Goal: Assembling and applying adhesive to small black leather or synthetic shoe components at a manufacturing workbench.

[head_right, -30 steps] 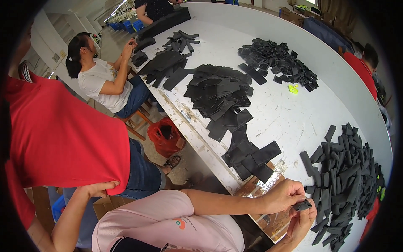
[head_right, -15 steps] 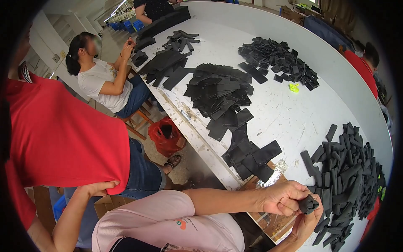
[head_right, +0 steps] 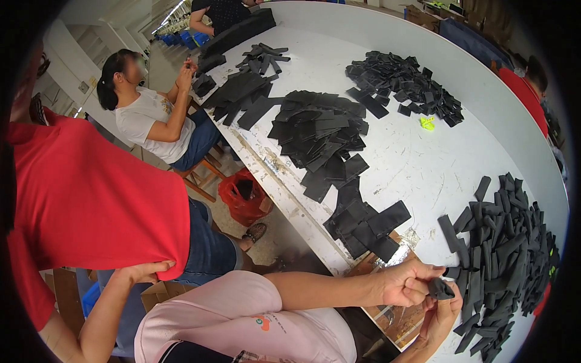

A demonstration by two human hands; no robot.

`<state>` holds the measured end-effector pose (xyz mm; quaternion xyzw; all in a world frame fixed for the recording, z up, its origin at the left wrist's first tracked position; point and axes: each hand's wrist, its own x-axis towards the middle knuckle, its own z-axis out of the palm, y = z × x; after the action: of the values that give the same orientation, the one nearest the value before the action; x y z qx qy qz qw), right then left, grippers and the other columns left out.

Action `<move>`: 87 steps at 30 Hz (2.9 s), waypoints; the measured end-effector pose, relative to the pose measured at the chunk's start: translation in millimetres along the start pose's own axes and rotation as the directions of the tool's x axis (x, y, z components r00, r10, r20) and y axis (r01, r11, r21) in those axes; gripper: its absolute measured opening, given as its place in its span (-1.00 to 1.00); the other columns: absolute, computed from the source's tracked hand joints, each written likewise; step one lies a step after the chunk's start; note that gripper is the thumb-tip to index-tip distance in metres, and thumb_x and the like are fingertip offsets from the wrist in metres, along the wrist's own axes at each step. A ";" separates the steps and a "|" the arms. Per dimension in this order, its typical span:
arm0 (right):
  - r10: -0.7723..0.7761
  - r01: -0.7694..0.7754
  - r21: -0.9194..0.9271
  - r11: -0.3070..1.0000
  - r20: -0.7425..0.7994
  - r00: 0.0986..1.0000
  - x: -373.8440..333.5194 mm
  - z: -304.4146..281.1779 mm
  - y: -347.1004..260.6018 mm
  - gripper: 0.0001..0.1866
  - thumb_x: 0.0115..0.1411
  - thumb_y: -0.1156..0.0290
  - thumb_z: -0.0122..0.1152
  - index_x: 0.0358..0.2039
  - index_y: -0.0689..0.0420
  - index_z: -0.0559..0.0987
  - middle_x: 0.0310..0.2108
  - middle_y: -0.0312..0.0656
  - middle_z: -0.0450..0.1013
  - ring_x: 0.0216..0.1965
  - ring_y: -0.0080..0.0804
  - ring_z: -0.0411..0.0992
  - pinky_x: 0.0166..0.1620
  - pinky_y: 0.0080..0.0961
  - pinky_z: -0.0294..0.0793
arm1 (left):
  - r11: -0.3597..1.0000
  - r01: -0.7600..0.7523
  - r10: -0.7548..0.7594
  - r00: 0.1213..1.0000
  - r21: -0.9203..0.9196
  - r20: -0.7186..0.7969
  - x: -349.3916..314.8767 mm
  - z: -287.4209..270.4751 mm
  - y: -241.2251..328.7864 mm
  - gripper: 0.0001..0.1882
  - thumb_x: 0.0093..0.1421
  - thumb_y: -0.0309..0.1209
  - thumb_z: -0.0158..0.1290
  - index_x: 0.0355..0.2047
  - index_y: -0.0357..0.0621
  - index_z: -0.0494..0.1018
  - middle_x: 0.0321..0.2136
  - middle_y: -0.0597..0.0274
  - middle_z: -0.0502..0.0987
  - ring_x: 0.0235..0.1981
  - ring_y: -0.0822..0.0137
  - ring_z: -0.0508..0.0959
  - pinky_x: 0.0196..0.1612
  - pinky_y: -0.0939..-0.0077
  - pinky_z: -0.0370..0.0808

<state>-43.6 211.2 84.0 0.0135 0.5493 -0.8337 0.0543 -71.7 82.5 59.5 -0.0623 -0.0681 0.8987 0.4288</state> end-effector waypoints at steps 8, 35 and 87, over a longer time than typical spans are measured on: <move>-0.065 0.066 -0.134 0.989 0.013 0.998 8.7 11.0 -17.3 -0.80 0.04 0.34 0.09 -0.49 0.22 0.38 -0.72 -0.34 0.24 -0.72 -0.69 0.14 -0.67 -0.80 0.07 | 0.973 -0.059 0.076 0.995 -0.223 0.068 -1.8 23.2 1.5 -0.91 0.12 -0.47 -0.13 -0.38 -0.11 0.37 -0.78 0.51 0.16 -0.89 0.71 0.06 -0.87 0.84 -0.07; -0.057 0.046 -0.186 0.982 -0.053 0.997 0.1 -19.4 12.4 -0.80 -0.03 0.39 0.12 -0.41 0.16 0.36 -0.59 -0.40 0.26 -0.65 -0.71 0.16 -0.58 -0.82 0.13 | 0.936 -0.161 0.182 0.982 0.314 -0.041 -9.9 11.0 -9.0 -0.84 0.04 -0.44 -0.04 -0.34 -0.08 0.26 -0.65 0.35 0.33 -0.88 0.65 0.13 -0.86 0.84 -0.03; -0.054 0.062 -0.180 0.982 0.050 0.997 6.4 -6.7 -9.3 -0.78 0.04 0.31 0.08 -0.40 0.19 0.39 -0.66 -0.43 0.26 -0.69 -0.78 0.12 -0.62 -0.84 0.06 | 0.988 -0.077 0.090 0.992 -0.133 0.090 -13.2 24.0 -11.0 -0.96 0.03 -0.46 -0.02 -0.47 -0.03 0.36 -0.71 0.49 0.26 -0.87 0.72 0.11 -0.84 0.88 -0.05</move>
<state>-51.2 220.5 89.3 -0.0265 0.6219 -0.7814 0.0433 -59.1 77.4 85.7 -0.0497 -0.1440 0.9115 0.3821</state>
